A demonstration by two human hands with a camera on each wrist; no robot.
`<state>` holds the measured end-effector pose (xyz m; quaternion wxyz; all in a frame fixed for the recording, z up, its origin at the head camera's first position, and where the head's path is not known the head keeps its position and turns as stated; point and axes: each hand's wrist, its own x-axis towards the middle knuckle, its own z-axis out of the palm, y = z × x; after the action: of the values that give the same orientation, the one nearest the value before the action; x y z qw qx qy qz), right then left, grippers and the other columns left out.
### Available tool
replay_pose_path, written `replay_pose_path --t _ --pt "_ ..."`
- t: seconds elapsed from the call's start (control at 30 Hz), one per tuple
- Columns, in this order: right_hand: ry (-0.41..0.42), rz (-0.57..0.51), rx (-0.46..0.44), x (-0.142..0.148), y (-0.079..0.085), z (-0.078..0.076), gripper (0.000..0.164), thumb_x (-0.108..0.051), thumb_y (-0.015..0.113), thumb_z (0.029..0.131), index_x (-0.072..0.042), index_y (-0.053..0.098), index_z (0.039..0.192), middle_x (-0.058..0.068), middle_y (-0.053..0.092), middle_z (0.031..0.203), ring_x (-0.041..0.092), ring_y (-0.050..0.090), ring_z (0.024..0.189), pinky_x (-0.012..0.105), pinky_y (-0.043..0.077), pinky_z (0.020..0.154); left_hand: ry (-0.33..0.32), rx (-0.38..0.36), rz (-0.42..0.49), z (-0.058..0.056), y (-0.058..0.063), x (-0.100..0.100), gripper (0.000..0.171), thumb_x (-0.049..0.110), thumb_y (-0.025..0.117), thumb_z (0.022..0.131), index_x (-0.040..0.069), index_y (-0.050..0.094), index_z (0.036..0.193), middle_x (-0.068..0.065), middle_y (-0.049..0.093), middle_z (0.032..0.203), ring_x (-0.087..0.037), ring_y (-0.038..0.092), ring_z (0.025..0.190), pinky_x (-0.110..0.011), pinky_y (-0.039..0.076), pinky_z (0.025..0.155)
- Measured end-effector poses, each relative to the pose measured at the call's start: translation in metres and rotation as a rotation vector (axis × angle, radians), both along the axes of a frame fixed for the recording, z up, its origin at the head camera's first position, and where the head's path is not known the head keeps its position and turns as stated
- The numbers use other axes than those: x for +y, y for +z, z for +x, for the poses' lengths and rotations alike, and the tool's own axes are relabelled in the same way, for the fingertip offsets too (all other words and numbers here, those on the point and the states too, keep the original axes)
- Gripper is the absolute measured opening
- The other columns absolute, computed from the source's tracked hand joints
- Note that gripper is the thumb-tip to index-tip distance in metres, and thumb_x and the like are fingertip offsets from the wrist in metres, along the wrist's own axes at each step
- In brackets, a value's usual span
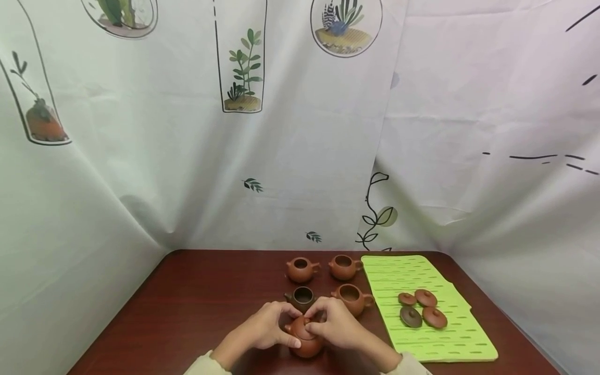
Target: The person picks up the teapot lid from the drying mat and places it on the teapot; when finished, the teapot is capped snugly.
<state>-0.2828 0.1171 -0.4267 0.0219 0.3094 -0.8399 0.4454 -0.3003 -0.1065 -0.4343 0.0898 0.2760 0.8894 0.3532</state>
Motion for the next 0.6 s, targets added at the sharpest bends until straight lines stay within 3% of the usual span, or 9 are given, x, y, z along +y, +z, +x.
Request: replay_pose_path --t 0.6 --pt "-0.006 -0.017 0.005 -0.0004 -0.0033 0.0005 0.008 -0.007 0.078 0.082 -0.01 0.076 0.089 0.0 0.064 0.085 0.004 0.055 0.066 0.02 0.047 0.058 0.005 -0.013 -0.004 0.001 0.001 0.0003 0.047 0.036 0.089 0.072 0.02 0.071 0.113 0.006 0.067 0.112 -0.022 0.062 0.11 -0.045 0.051 0.09"
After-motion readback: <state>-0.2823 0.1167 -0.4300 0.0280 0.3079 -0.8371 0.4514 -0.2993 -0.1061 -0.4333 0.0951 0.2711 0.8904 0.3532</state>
